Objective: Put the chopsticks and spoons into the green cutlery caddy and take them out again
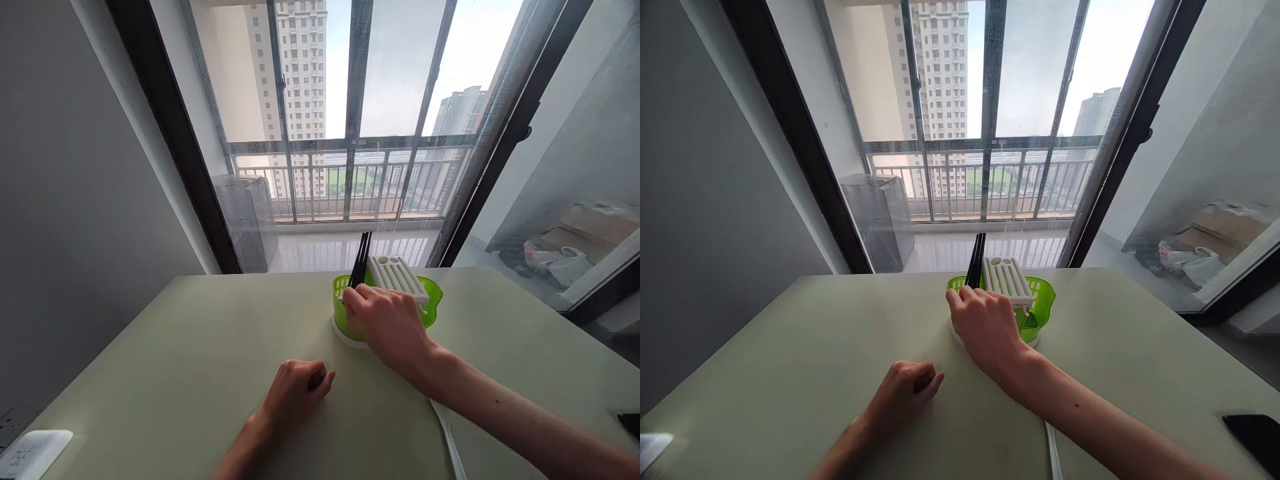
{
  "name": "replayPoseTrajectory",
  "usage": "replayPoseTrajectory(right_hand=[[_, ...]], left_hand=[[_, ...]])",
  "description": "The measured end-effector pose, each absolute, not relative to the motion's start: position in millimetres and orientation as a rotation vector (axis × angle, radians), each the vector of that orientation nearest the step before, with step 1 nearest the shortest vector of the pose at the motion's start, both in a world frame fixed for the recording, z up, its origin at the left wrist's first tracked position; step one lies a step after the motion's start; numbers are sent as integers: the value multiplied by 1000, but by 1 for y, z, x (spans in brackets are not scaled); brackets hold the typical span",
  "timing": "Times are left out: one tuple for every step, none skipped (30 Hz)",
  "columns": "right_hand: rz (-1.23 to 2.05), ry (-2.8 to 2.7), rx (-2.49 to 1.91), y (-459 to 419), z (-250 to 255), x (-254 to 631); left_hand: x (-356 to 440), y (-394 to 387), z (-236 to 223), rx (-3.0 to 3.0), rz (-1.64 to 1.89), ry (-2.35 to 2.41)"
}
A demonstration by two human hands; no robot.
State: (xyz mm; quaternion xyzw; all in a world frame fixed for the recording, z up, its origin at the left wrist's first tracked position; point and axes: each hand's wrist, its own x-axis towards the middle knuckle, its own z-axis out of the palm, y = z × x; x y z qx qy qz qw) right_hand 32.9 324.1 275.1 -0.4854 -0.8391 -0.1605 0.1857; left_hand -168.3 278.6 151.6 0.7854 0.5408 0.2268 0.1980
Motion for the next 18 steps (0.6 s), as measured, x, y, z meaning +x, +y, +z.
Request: replayPoseTrajectory(right_hand=[[-457, -2356, -1366, 324, 274, 33], [-456, -2351, -1366, 324, 274, 33], [-448, -2351, -1366, 324, 274, 32], [-435, -2353, -1367, 324, 275, 32], [-418, -2359, -1369, 323, 276, 32], [-398, -2365, -1375, 322, 277, 32], [-375, -2375, -1381, 321, 278, 33], [-352, -2386, -1384, 320, 279, 33], [-328, -2393, -1378, 319, 281, 34], [-307, -2396, -1362, 317, 282, 36], [-290, -2392, -1332, 316, 282, 38], [-279, -2380, -1289, 314, 283, 41], [-275, -2363, -1230, 312, 284, 46], [-274, -2346, -1158, 309, 284, 51], [-270, -2337, -1072, 306, 284, 57], [-262, -2338, -974, 302, 285, 64], [-247, -2350, -870, 297, 285, 72], [-226, -2375, -773, 292, 284, 81]], left_hand=[[-168, 278, 152, 2197, 636, 1518], [-168, 278, 152, 2197, 637, 1520], [-168, 278, 153, 2197, 639, 1519], [-168, 278, 153, 2196, 642, 1518], [-168, 278, 153, 2195, 643, 1515], [-168, 278, 153, 2194, 644, 1514], [-168, 278, 153, 2194, 641, 1515], [-168, 278, 153, 2194, 636, 1517], [-169, 278, 152, 2194, 628, 1518], [-169, 279, 152, 2195, 619, 1518], [-169, 279, 152, 2195, 611, 1517], [-169, 279, 152, 2193, 604, 1515], [-169, 279, 152, 2191, 600, 1515], [-169, 279, 152, 2189, 597, 1514], [-169, 279, 152, 2189, 598, 1516], [-169, 279, 152, 2189, 601, 1516], [-169, 278, 152, 2190, 605, 1512], [-169, 278, 152, 2191, 611, 1508]])
